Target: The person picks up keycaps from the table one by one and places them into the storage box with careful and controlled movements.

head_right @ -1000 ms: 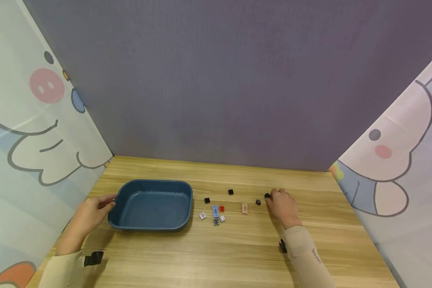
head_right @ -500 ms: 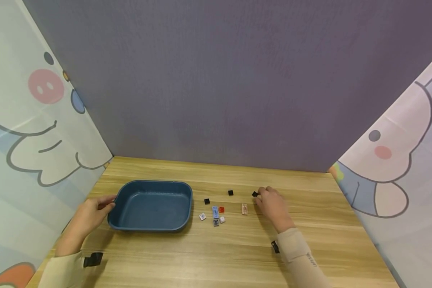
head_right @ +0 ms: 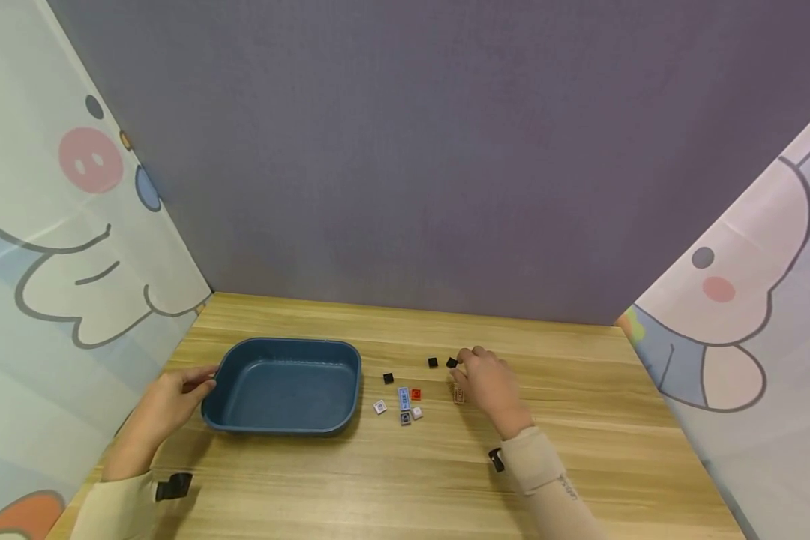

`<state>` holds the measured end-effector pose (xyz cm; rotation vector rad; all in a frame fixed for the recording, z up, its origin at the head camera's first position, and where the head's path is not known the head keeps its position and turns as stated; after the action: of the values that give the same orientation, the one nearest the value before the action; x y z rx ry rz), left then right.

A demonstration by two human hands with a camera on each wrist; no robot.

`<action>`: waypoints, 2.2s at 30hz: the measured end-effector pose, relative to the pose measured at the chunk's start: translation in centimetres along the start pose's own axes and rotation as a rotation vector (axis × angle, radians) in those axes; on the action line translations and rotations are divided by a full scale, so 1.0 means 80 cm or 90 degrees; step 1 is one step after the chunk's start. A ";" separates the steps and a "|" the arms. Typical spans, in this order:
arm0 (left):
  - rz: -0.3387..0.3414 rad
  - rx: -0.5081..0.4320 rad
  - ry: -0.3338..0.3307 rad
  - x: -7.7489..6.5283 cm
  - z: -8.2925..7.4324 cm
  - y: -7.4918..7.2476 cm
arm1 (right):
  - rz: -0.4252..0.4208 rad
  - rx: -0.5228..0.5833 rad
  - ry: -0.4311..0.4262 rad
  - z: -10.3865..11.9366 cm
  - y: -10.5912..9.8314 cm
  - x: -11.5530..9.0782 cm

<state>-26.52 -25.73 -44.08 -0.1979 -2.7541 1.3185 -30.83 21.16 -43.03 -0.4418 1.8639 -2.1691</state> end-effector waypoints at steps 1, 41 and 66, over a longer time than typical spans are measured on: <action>-0.001 -0.001 0.000 0.000 0.000 0.000 | 0.001 0.002 -0.004 0.005 -0.001 0.002; -0.001 -0.002 0.003 0.002 0.004 0.002 | 0.056 -0.001 -0.197 0.229 0.005 0.063; -0.005 -0.012 0.005 0.001 0.005 0.002 | 0.025 -0.053 -0.248 0.270 0.011 0.063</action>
<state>-26.64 -25.96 -44.44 -0.1919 -2.7593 1.2882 -27.21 -0.63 -40.63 -0.7743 1.7288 -1.8239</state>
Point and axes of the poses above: each hand's wrist, its own x-axis towards the middle knuckle, its own y-axis out of the palm, z = x × y, the point moved 10 cm from there along x, towards the middle knuckle, and after that the axes turned 12 degrees about z, right-handed, at the moved point
